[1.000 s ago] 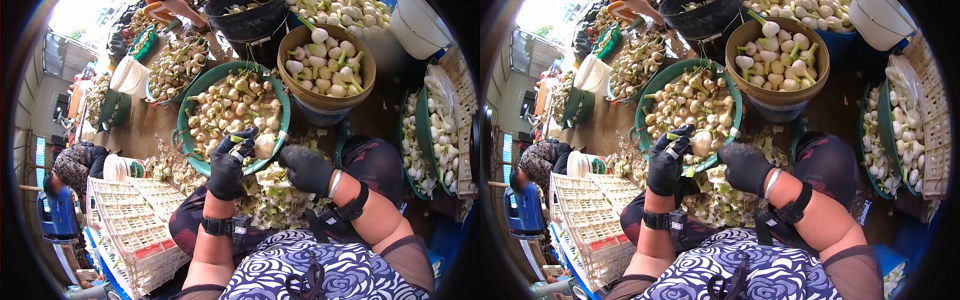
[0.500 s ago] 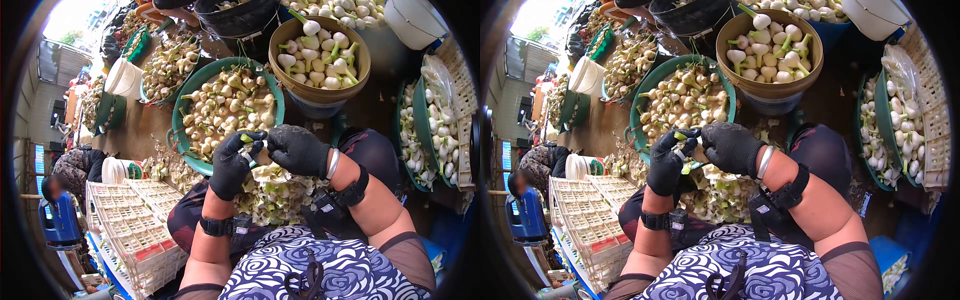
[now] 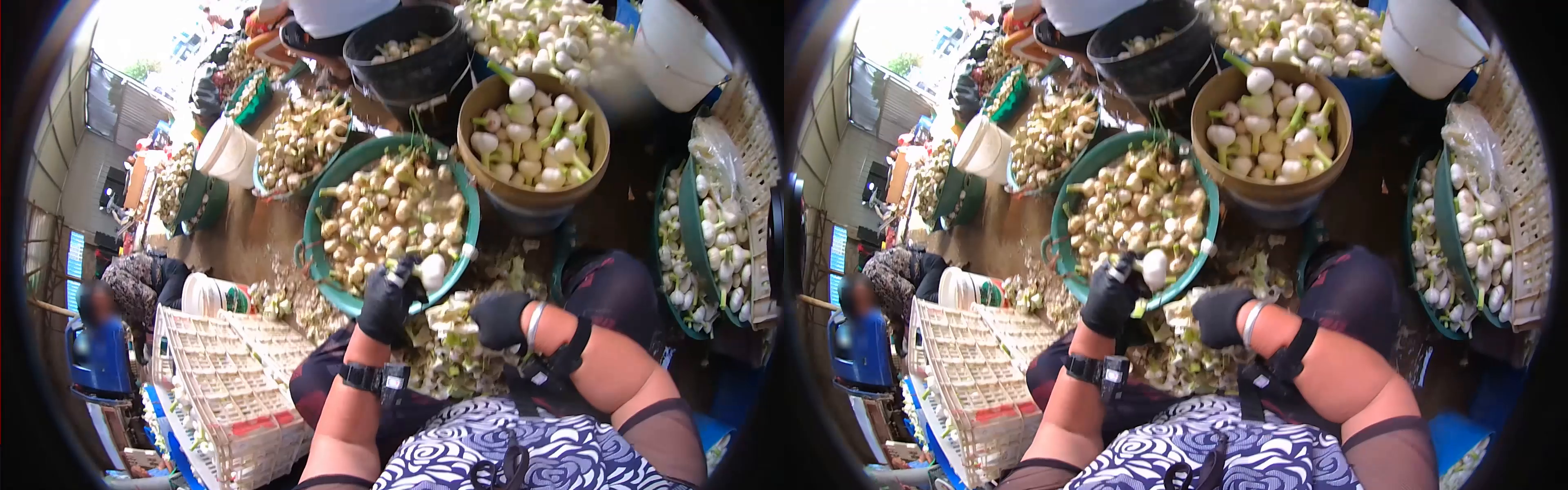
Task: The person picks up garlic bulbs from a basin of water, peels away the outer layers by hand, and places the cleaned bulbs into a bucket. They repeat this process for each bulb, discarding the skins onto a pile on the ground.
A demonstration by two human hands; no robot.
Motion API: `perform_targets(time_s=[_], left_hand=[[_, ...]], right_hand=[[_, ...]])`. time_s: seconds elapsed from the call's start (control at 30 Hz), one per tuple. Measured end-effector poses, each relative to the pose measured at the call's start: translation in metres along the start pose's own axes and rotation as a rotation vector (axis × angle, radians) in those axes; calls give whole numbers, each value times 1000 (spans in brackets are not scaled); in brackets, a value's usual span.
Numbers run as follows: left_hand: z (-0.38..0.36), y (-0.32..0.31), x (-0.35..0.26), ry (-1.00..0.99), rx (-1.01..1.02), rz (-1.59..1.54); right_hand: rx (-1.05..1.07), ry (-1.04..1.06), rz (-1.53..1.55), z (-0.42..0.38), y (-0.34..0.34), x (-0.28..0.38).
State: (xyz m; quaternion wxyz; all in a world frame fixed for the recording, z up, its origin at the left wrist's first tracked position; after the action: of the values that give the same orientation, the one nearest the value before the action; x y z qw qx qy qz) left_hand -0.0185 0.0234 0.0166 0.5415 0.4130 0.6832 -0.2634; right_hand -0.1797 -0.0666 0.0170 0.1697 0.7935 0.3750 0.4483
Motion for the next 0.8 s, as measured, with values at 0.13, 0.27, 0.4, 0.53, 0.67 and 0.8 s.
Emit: perform_targets(time_s=[0.13, 0.27, 0.4, 0.53, 0.67, 0.8], left_hand=[[51, 9, -55, -76, 19, -212], [90, 5, -180, -432, 98, -324], [93, -63, -180, -394, 229, -208], [94, -50, -102, -191, 187, -176], [106, 22, 81, 159, 5, 226], [117, 16, 170, 192, -31, 462]], right_hand=[[47, 10, 18, -1, 5, 14], [-10, 31, 31, 10, 4, 4], [-236, 100, 96, 7, 4, 4], [-384, -5, 85, -7, 20, -14], [-672, 2, 187, -13, 34, -39], [-796, -44, 244, -19, 51, -35]])
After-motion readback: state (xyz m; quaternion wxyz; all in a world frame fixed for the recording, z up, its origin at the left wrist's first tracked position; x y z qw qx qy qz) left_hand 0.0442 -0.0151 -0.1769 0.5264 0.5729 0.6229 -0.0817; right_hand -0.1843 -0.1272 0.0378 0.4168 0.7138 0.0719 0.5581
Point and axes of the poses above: each hand's wrist, its own z-axis towards the middle knuckle, its own y-axis out of the back of the hand, x = y × z, the point moved 4 cm from there along z, towards the middle knuckle, and after that the axes turned 3 degrees about z, right-handed, at the moved point
